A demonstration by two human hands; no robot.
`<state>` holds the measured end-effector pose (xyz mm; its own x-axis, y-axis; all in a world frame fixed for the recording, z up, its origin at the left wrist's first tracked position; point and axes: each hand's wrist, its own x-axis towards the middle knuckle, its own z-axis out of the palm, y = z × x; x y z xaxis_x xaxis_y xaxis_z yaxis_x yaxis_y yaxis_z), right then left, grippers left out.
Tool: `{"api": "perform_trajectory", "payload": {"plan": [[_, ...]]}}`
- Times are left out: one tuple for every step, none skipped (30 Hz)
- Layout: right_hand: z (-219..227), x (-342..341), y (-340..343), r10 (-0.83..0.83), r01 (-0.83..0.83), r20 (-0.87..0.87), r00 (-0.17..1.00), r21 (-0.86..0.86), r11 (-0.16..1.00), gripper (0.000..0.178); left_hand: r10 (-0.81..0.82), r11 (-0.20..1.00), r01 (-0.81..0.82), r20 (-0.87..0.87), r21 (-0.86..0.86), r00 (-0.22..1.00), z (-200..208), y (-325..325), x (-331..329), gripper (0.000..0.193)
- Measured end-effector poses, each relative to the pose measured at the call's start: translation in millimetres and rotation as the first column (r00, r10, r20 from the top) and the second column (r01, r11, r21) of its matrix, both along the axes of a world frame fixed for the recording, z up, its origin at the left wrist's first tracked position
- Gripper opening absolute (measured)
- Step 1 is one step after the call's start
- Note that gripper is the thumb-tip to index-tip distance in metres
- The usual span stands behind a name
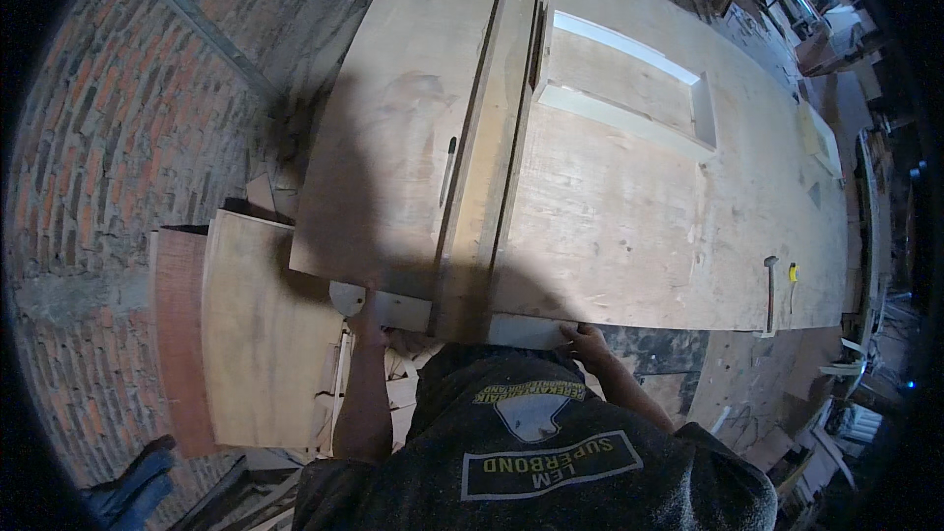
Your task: The person assembles rectangular wooden frames by aligning the corners by hand and securing them using a pneumatic nail gun, then hammers a wooden strip onto a separate white board.
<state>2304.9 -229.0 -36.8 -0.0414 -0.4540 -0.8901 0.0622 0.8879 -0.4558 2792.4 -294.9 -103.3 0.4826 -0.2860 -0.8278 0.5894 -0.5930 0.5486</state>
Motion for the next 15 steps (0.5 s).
{"api": "perform_trajectory", "payload": {"plan": [[7, 1, -2, 0.003, -0.003, 0.005, 1.0, -0.023, 1.0, 0.04, 0.003, 1.0, -0.003, 0.005, 0.0, 1.0, -4, 2, 4, 0.086], [9, 0, -2, 0.003, -0.003, 0.008, 1.0, -0.045, 0.999, 0.04, -0.007, 1.0, 0.006, 0.032, 0.024, 0.999, -5, 2, 4, 0.086], [10, 1, -3, 0.006, -0.006, 0.011, 1.0, -0.045, 0.999, 0.04, -0.015, 0.999, 0.012, 0.06, 0.048, 0.998, -6, 2, 4, 0.085], [11, 2, -5, 0.008, -0.007, 0.012, 1.0, -0.042, 0.999, 0.039, -0.021, 0.997, 0.015, 0.089, 0.072, 0.996, -7, 3, 4, 0.085], [11, 4, -6, 0.011, -0.01, 0.013, 1.0, -0.041, 0.999, 0.038, -0.027, 0.995, 0.016, 0.117, 0.095, 0.993, -6, 3, 2, 0.084], [11, 3, -6, 0.006, -0.006, 0.011, 1.0, -0.04, 0.999, 0.038, -0.044, 0.992, 0.027, 0.138, 0.12, 0.989, 1, -3, -6, 0.084], [10, 3, -7, 0.011, -0.011, -0.011, 1.0, -0.033, 0.999, 0.037, -0.047, 0.992, 0.031, 0.137, 0.121, 0.99, 9, -4, -13, 0.084], [11, -6, -1, -0.022, 0.021, -0.049, 0.999, -0.024, 0.999, 0.036, -0.077, 0.994, 0.072, 0.057, 0.079, 0.995, 39, -20, -35, 0.083], [11, -9, 2, -0.039, 0.037, -0.057, 0.998, -0.024, 0.999, 0.036, -0.085, 0.996, 0.085, -0.013, 0.035, 0.996, 61, -27, -45, 0.082], [8, -8, 0, -0.011, 0.008, -0.045, 0.999, -0.051, 0.999, 0.036, -0.071, 0.997, 0.072, -0.01, 0.034, 0.997, 57, -21, -37, 0.082], [6, -6, -3, 0.022, -0.025, -0.031, 0.999, -0.075, 0.997, 0.035, -0.073, 0.996, 0.075, -0.053, 0.039, 0.996, 43, -13, -22, 0.091], [7, -2, -3, 0.03, -0.032, -0.031, 0.999, -0.065, 0.997, 0.035, -0.084, 0.995, 0.089, -0.102, 0.051, 0.991, 38, -7, -17, 0.099], [6, 2, -8, 0.021, -0.024, -0.067, 0.998, -0.046, 0.999, 0.034, -0.075, 0.995, 0.081, -0.104, 0.061, 0.992, 32, -1, -15, 0.099], [6, 3, -7, 0.007, -0.009, -0.108, 0.994, -0.018, 1.0, 0.033, -0.037, 0.993, 0.031, -0.044, -0.113, 0.998, 31, 1, -17, 0.09], [-7, 0, -5, 0.001, -0.005, -0.097, 0.995, -0.041, 0.999, 0.03, 0.015, 0.962, -0.011, 0.012, -0.274, 1.0, 32, 6, -17, 0.081]]}}
